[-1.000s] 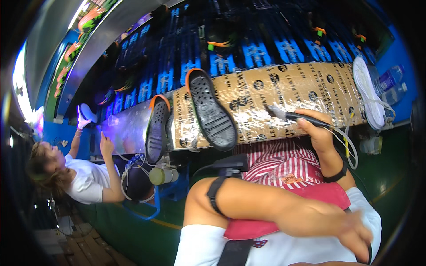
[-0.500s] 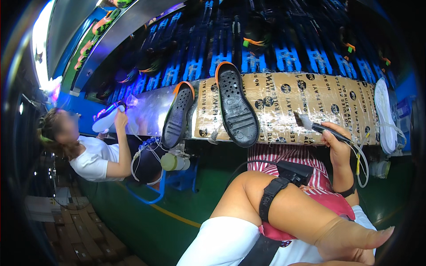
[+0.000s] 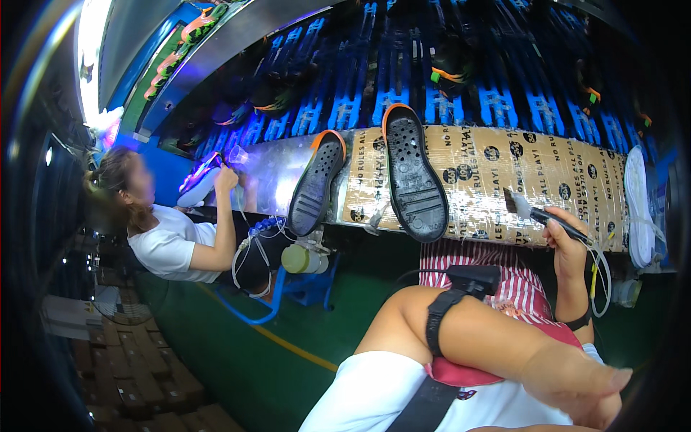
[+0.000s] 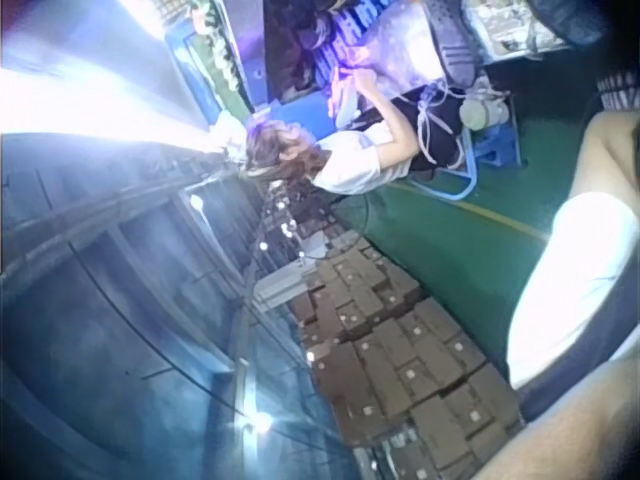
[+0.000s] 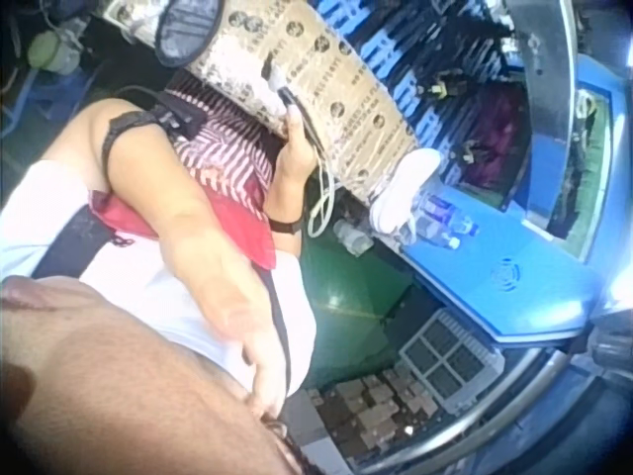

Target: Applying adhesive to shoe soles using a brush tool at a manufacturing station.

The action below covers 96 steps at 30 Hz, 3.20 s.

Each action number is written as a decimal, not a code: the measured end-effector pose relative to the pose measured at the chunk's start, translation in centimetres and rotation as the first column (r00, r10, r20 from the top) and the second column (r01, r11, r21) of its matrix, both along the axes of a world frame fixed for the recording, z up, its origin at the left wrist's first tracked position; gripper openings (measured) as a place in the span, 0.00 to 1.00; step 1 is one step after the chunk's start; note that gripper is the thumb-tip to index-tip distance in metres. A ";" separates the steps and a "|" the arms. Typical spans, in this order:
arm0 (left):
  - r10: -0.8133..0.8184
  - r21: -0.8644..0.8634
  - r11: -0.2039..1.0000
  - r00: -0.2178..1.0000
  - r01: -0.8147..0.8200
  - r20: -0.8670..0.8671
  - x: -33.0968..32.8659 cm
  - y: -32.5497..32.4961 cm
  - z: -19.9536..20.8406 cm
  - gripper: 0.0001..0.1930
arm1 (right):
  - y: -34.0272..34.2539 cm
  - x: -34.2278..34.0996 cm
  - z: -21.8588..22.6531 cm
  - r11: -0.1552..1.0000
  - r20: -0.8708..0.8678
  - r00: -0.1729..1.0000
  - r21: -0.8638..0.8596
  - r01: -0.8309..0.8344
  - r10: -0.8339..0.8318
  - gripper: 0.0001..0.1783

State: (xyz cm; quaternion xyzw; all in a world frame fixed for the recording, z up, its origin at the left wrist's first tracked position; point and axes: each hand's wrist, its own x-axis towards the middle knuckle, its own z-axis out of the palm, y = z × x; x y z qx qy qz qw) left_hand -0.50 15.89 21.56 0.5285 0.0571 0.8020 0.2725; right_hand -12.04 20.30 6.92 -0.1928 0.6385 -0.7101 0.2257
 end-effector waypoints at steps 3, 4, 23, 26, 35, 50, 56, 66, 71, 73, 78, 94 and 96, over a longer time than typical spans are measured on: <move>0.438 -0.184 0.890 0.894 -0.417 0.094 0.5 -4.8 -1.0 0.28 | -0.5 -0.7 -0.2 0.999 0.035 0.999 -0.035 0.030 -0.029 0.15; 0.539 -0.237 0.829 0.836 -0.507 0.098 0.9 -6.4 -1.7 0.29 | -0.7 -1.2 -0.5 0.999 0.032 0.999 -0.034 0.025 -0.024 0.15; 0.853 -0.808 -0.244 -0.514 -0.536 0.083 12.4 -20.1 -16.8 0.22 | -11.7 -3.3 2.1 0.984 -0.016 0.998 0.168 0.064 -0.062 0.15; 0.901 -0.798 -0.188 -0.424 -0.573 0.092 11.9 -21.3 -17.0 0.22 | -13.7 -2.9 2.9 0.983 -0.027 0.997 0.168 0.071 -0.067 0.15; 0.972 -0.803 0.024 -0.173 -0.595 0.157 9.5 -24.1 -17.1 0.20 | -15.4 -3.3 3.6 0.970 -0.059 0.989 0.194 0.148 -0.139 0.15; 0.863 -0.761 -0.449 -0.448 -0.468 -0.233 5.2 -25.9 -17.0 0.25 | -11.4 -2.4 4.7 0.928 -0.011 0.938 0.137 0.346 -0.347 0.16; 0.740 -0.814 -0.572 -0.488 -0.096 -0.462 3.9 -29.3 -17.1 0.35 | -8.1 -2.1 4.4 0.915 0.058 0.914 0.069 0.398 -0.402 0.14; 0.715 -0.744 -0.652 -0.207 0.146 -0.667 -0.2 -31.1 -16.4 0.45 | -4.5 -3.1 4.6 0.947 0.060 0.946 0.067 0.314 -0.318 0.15; 0.465 -0.464 -0.853 -0.055 0.237 -0.884 -3.2 -30.2 -17.7 0.51 | -1.9 -3.2 5.0 0.950 0.071 0.949 0.062 0.305 -0.309 0.14; 0.405 -0.375 -0.875 0.040 0.308 -0.913 -4.4 -28.9 -16.6 0.52 | -0.4 -3.3 5.2 0.957 0.083 0.954 0.039 0.286 -0.288 0.14; 0.270 -0.072 -0.890 0.394 0.450 -0.878 -6.2 -27.8 -16.2 0.54 | 3.0 -3.1 5.7 0.957 0.072 0.954 0.008 0.291 -0.290 0.14; -0.308 0.277 -0.897 -0.038 0.345 -0.951 -4.0 -34.4 -6.7 0.40 | 8.8 -3.7 4.7 0.945 0.178 0.944 -0.122 0.302 -0.279 0.12; -0.304 0.240 -0.944 -0.317 0.225 -0.898 -8.3 -35.0 -1.3 0.39 | 8.3 -3.7 4.6 0.946 0.179 0.941 -0.106 0.307 -0.286 0.12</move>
